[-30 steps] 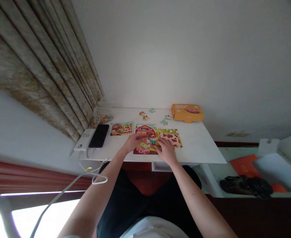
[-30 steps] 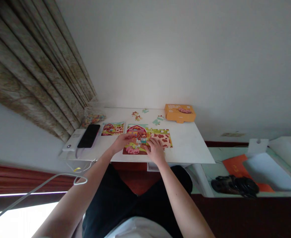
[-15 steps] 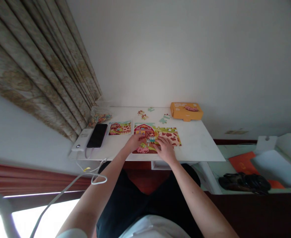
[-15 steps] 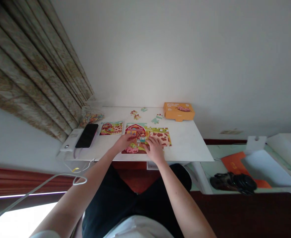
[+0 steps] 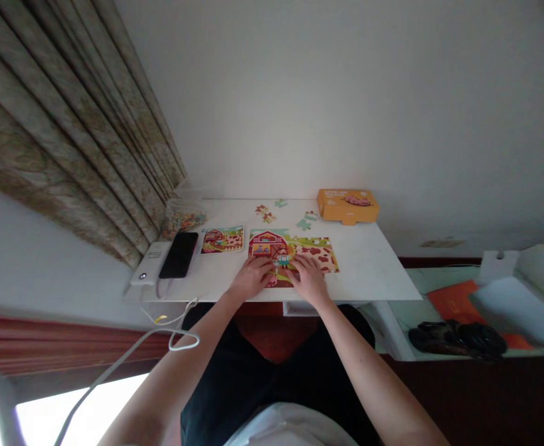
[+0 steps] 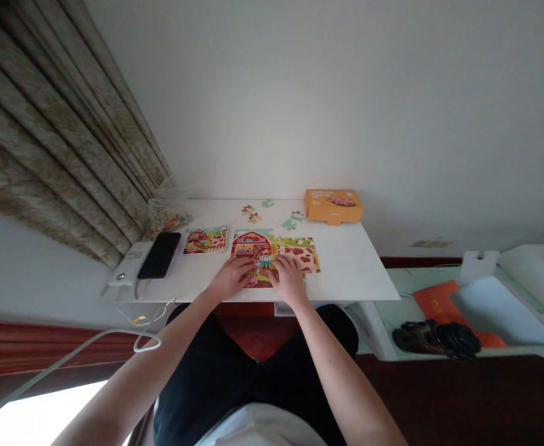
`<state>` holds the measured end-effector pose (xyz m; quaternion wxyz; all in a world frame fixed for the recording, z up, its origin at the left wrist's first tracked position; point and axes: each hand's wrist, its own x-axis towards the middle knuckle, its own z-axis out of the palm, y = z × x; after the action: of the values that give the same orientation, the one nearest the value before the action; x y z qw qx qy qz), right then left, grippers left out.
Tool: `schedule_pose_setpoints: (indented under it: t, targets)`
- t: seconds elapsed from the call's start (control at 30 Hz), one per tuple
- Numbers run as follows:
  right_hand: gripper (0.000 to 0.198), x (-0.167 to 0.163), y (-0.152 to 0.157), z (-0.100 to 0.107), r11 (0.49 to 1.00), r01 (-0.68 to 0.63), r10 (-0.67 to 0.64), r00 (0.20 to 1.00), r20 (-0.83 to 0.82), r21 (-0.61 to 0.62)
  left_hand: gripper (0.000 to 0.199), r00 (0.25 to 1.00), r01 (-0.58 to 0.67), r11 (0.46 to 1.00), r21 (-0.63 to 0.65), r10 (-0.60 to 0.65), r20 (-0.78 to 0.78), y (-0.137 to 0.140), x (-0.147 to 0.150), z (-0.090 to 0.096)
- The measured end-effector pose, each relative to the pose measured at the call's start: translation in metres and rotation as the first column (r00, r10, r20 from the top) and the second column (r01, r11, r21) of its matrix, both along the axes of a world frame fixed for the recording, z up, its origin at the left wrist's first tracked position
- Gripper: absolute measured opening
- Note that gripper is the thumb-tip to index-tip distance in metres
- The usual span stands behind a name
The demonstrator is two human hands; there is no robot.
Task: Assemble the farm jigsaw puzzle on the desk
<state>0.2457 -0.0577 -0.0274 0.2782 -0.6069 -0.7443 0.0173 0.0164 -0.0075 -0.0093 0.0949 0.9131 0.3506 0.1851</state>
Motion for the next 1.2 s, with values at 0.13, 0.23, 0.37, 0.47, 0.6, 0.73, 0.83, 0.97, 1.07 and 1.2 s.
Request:
schedule_pose_setpoints:
  t: [0.13, 0.23, 0.37, 0.47, 0.6, 0.73, 0.83, 0.97, 1.07, 1.2]
  targets:
    - [0.027, 0.0, 0.0, 0.001, 1.0, 0.002, -0.002, 1.0, 0.006, -0.001, 0.028, 1.0, -0.019, 1.0, -0.002, 0.019, 0.005, -0.001, 0.006, -0.006]
    - [0.026, 0.0, -0.001, 0.002, 1.0, 0.003, -0.003, 1.0, 0.007, -0.008, 0.03, 0.999, -0.04, 0.999, -0.006, 0.04, -0.006, -0.003, 0.01, -0.008]
    - [0.026, 0.0, -0.001, 0.002, 1.0, 0.002, -0.002, 1.0, 0.001, -0.009, 0.036, 0.997, -0.061, 0.998, -0.033, 0.06, -0.048, -0.008, 0.009, -0.005]
    - [0.027, 0.0, -0.001, 0.001, 1.0, -0.002, 0.002, 1.0, -0.005, -0.012, 0.043, 0.996, -0.04, 0.998, -0.041, 0.037, -0.077, -0.013, 0.004, 0.0]
    - [0.027, 0.001, -0.001, 0.001, 1.0, -0.005, 0.004, 1.0, -0.017, -0.022, 0.049, 0.994, -0.021, 0.999, -0.024, 0.018, -0.107, -0.016, -0.003, 0.003]
    - [0.028, 0.001, -0.001, 0.002, 1.0, -0.013, 0.012, 1.0, -0.023, -0.023, 0.058, 0.994, 0.007, 0.999, -0.049, -0.012, -0.11, -0.018, -0.008, 0.005]
    - [0.028, 0.001, -0.001, 0.003, 1.0, -0.008, 0.007, 1.0, -0.021, -0.023, 0.063, 0.996, 0.02, 0.997, -0.072, -0.026, -0.09, -0.02, -0.011, 0.007]
    - [0.027, 0.001, -0.001, 0.003, 1.0, -0.009, 0.009, 1.0, -0.014, -0.023, 0.061, 0.995, 0.021, 0.996, -0.092, -0.03, -0.097, -0.021, -0.016, 0.008]
    - [0.027, 0.0, 0.0, 0.002, 1.0, -0.009, 0.008, 1.0, -0.013, -0.022, 0.064, 0.993, 0.033, 0.994, -0.1, -0.043, -0.107, -0.02, -0.018, 0.006]
    - [0.027, 0.001, 0.0, 0.001, 1.0, -0.012, 0.012, 1.0, -0.01, -0.012, 0.063, 0.993, 0.029, 0.996, -0.083, -0.038, -0.112, -0.019, -0.016, 0.004]
